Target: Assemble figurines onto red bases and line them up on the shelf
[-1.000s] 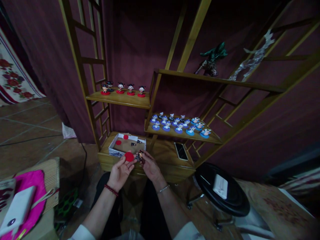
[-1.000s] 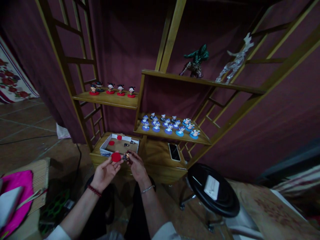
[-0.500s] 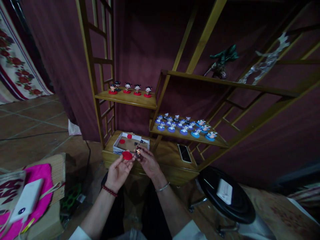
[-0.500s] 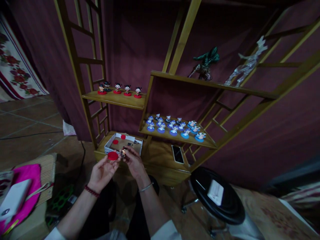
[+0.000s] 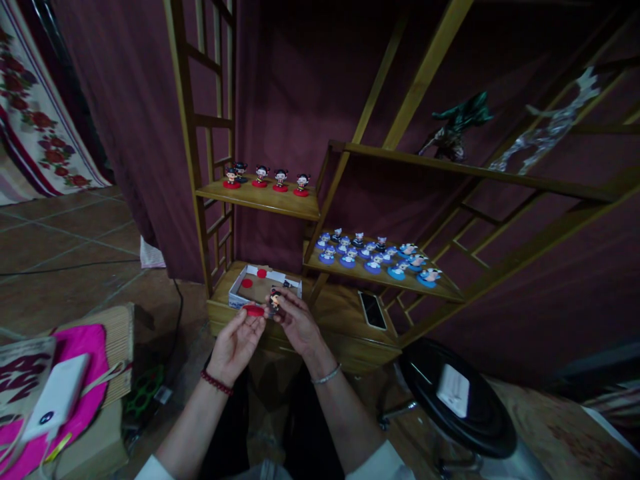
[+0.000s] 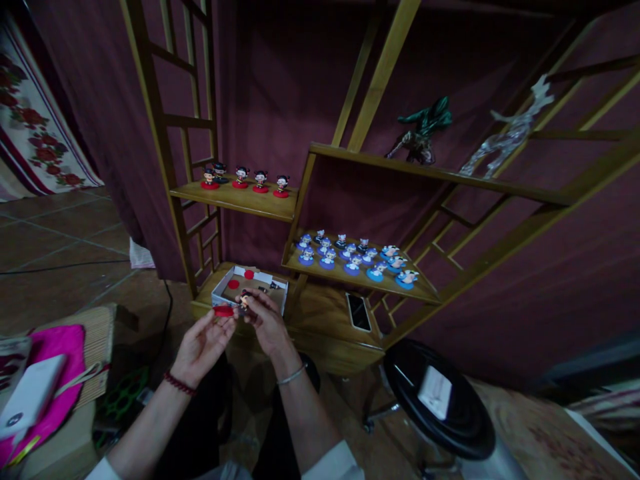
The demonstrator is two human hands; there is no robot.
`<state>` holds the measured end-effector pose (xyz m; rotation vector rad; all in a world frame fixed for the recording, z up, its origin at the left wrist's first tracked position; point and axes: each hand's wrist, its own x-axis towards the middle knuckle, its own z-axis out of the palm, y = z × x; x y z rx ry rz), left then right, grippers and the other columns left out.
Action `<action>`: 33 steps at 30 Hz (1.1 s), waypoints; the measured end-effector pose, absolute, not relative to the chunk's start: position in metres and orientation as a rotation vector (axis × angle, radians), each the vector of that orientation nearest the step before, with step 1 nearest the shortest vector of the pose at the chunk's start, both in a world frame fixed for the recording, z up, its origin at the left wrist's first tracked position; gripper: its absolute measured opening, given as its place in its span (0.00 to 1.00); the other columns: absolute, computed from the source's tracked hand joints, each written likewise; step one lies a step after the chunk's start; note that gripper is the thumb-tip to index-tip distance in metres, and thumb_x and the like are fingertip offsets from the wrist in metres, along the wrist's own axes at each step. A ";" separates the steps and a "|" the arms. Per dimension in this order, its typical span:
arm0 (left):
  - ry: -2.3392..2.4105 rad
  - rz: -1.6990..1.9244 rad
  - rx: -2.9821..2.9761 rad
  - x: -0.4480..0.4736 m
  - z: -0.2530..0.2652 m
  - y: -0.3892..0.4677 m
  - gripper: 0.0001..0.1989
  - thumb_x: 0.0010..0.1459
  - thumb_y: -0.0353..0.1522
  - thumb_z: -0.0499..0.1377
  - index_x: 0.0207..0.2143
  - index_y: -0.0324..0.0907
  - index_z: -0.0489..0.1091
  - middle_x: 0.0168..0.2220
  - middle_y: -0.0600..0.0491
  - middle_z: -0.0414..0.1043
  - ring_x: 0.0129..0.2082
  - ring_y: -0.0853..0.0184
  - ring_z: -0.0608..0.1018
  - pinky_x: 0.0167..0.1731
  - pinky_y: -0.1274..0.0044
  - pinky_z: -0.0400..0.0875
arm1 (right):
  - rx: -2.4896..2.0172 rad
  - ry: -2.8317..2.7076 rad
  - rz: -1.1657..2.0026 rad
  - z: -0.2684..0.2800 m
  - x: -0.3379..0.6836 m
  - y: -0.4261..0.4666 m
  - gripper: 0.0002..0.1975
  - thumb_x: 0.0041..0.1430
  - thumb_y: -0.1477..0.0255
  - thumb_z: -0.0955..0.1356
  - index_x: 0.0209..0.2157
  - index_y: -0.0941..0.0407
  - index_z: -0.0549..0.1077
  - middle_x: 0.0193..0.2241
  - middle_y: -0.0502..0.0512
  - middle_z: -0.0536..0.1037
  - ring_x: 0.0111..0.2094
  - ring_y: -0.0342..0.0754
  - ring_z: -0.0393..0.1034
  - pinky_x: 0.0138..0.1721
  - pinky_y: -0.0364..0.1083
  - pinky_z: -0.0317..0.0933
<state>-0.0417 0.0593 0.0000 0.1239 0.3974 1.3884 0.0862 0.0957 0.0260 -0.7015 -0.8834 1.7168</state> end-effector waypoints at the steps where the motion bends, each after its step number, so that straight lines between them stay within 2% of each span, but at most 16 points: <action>1: 0.402 1.394 0.119 -0.042 0.001 0.059 0.08 0.54 0.24 0.51 0.32 0.34 0.70 0.33 0.45 0.72 0.38 0.65 0.75 0.39 0.74 0.70 | -0.704 -0.884 1.714 0.026 0.086 0.096 0.13 0.43 0.70 0.71 0.34 0.57 0.72 0.30 0.52 0.77 0.26 0.41 0.70 0.20 0.36 0.57; 10: 0.441 1.413 0.089 -0.035 0.014 0.060 0.10 0.54 0.22 0.50 0.26 0.33 0.69 0.31 0.45 0.73 0.37 0.66 0.75 0.40 0.75 0.71 | -0.685 -0.851 1.679 0.029 0.086 0.099 0.14 0.43 0.70 0.72 0.35 0.56 0.72 0.32 0.53 0.77 0.28 0.42 0.73 0.21 0.35 0.62; 20: 0.531 1.396 0.118 -0.029 0.016 0.062 0.07 0.53 0.22 0.51 0.28 0.32 0.69 0.33 0.43 0.74 0.35 0.66 0.76 0.39 0.76 0.72 | -0.693 -0.775 1.638 0.027 0.087 0.100 0.14 0.42 0.71 0.72 0.34 0.57 0.73 0.32 0.54 0.78 0.28 0.44 0.73 0.23 0.36 0.66; 26: 0.580 1.424 0.115 -0.027 0.018 0.064 0.07 0.52 0.21 0.52 0.26 0.34 0.68 0.30 0.46 0.74 0.34 0.67 0.76 0.40 0.75 0.71 | -0.717 -0.755 1.615 0.025 0.086 0.101 0.14 0.42 0.71 0.72 0.34 0.56 0.73 0.32 0.53 0.78 0.29 0.43 0.73 0.24 0.36 0.66; 33: 0.678 1.352 0.186 -0.026 0.017 0.061 0.04 0.52 0.24 0.54 0.30 0.36 0.68 0.29 0.48 0.74 0.28 0.69 0.76 0.31 0.79 0.71 | -0.753 -0.746 1.582 0.022 0.084 0.102 0.15 0.42 0.69 0.72 0.35 0.56 0.72 0.31 0.52 0.77 0.28 0.42 0.73 0.27 0.37 0.66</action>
